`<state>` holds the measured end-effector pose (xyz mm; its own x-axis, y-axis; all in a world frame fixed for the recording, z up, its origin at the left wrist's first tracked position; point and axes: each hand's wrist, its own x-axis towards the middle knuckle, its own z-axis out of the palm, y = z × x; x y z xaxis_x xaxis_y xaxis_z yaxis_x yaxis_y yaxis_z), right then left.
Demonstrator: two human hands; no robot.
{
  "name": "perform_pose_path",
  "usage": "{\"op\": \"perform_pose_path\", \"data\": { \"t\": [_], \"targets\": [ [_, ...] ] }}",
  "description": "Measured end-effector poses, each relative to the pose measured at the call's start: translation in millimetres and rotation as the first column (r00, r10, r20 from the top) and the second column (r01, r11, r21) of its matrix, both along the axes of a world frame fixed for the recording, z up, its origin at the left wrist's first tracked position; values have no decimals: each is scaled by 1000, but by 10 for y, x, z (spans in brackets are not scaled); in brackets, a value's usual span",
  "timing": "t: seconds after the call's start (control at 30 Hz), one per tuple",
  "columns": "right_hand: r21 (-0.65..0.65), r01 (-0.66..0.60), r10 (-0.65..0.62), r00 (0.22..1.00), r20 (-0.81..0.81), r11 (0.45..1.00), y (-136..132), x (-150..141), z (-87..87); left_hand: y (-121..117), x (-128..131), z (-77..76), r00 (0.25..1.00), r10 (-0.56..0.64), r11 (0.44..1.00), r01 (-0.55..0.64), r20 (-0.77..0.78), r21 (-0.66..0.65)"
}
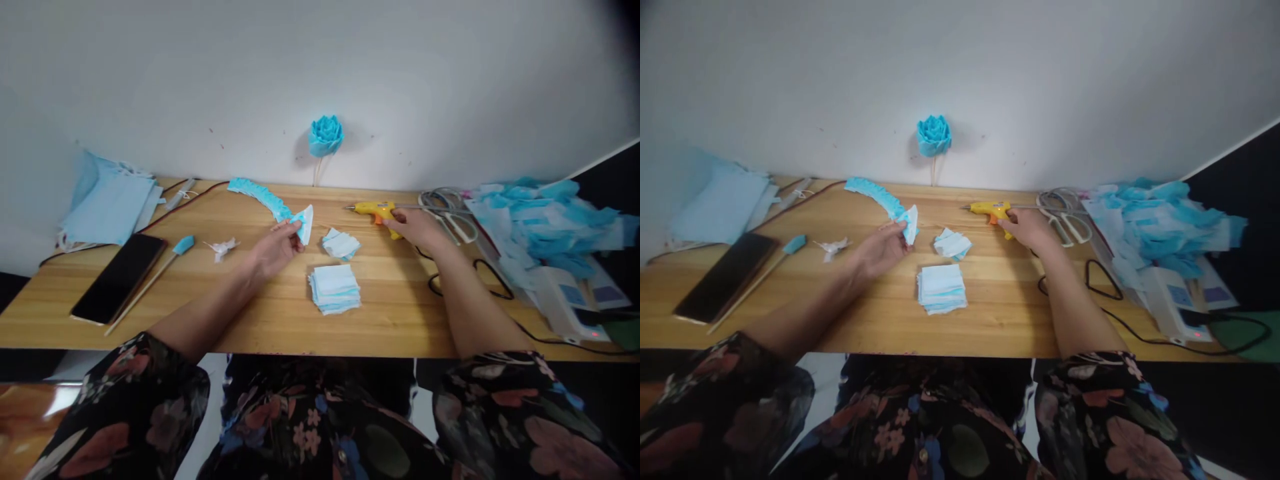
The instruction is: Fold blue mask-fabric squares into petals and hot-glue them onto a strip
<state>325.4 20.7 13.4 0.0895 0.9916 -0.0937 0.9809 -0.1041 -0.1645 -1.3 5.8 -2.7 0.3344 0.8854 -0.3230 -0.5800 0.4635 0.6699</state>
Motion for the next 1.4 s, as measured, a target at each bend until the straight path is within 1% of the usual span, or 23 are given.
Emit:
{"op": "perform_pose_path", "data": {
  "t": [0.13,0.2,0.23,0.27,0.33,0.37,0.4,0.43,0.47,0.5,0.53,0.57,0.6,0.67,0.7,0.73,0.77,0.87,0.93,1.03,1.2,1.4],
  "targets": [
    [26,11,-9,997,-71,1000,28,82,-89,17,-3,-4,1000,-3,1000,3,-4,-21],
    [55,64,-54,985,-165,996,-5,132,-140,26,-6,-13,1000,-5,1000,5,2,-24],
    [66,104,-85,966,-244,992,-27,153,-165,29,-8,-18,1000,-6,1000,6,7,-23],
    [67,141,-109,933,-343,988,-49,165,-187,32,-10,-22,1000,-8,1000,8,12,-22],
    [76,192,-121,829,-546,978,-86,150,-207,36,-13,-25,1000,-15,1000,15,12,-22],
    [100,209,-101,770,-630,973,-99,119,-201,38,-14,-26,1000,-19,1000,19,10,-23],
    [151,234,-63,712,-699,960,-109,74,-183,39,-14,-26,1000,-23,999,23,8,-25],
    [224,265,-6,659,-752,938,-119,18,-156,39,-14,-26,1000,-27,999,27,7,-27],
    [305,305,62,607,-792,902,-131,-45,-123,40,-13,-27,1000,-29,999,29,7,-26],
    [388,364,143,548,-824,847,-148,-108,-87,40,-12,-28,1000,-30,999,30,8,-25],
    [446,409,213,500,-839,796,-172,-168,-51,40,-11,-30,999,-30,999,30,11,-24],
    [444,408,236,468,-852,798,-203,-221,-20,39,-10,-32,1000,-27,999,28,16,-25],
    [413,401,211,459,-863,817,-240,-267,5,39,-9,-34,999,-25,999,25,20,-27],
    [296,340,103,486,-868,893,-324,-344,37,38,-9,-38,999,-20,999,20,28,-30],
    [245,310,63,497,-865,919,-363,-382,46,38,-9,-39,999,-18,999,18,29,-33],
    [219,279,54,499,-865,935,-398,-425,54,38,-10,-40,999,-16,999,17,29,-34],
    [205,247,63,484,-873,947,-426,-473,61,38,-12,-41,999,-15,999,16,29,-36],
    [187,130,126,380,-916,974,-478,-632,85,38,-17,-46,999,-17,999,18,28,-39],
    [160,70,126,347,-929,985,-495,-715,94,38,-18,-52,999,-23,999,24,33,-37],
    [128,5,119,336,-934,992,-516,-772,91,38,-17,-66,999,-29,999,30,42,-27],
    [123,-143,165,335,-928,982,-543,-807,84,38,-11,-86,999,-23,999,24,38,-23],
    [161,-194,217,320,-922,968,-529,-864,53,42,-17,-105,999,-42,999,42,21,-4]
  ]
}}
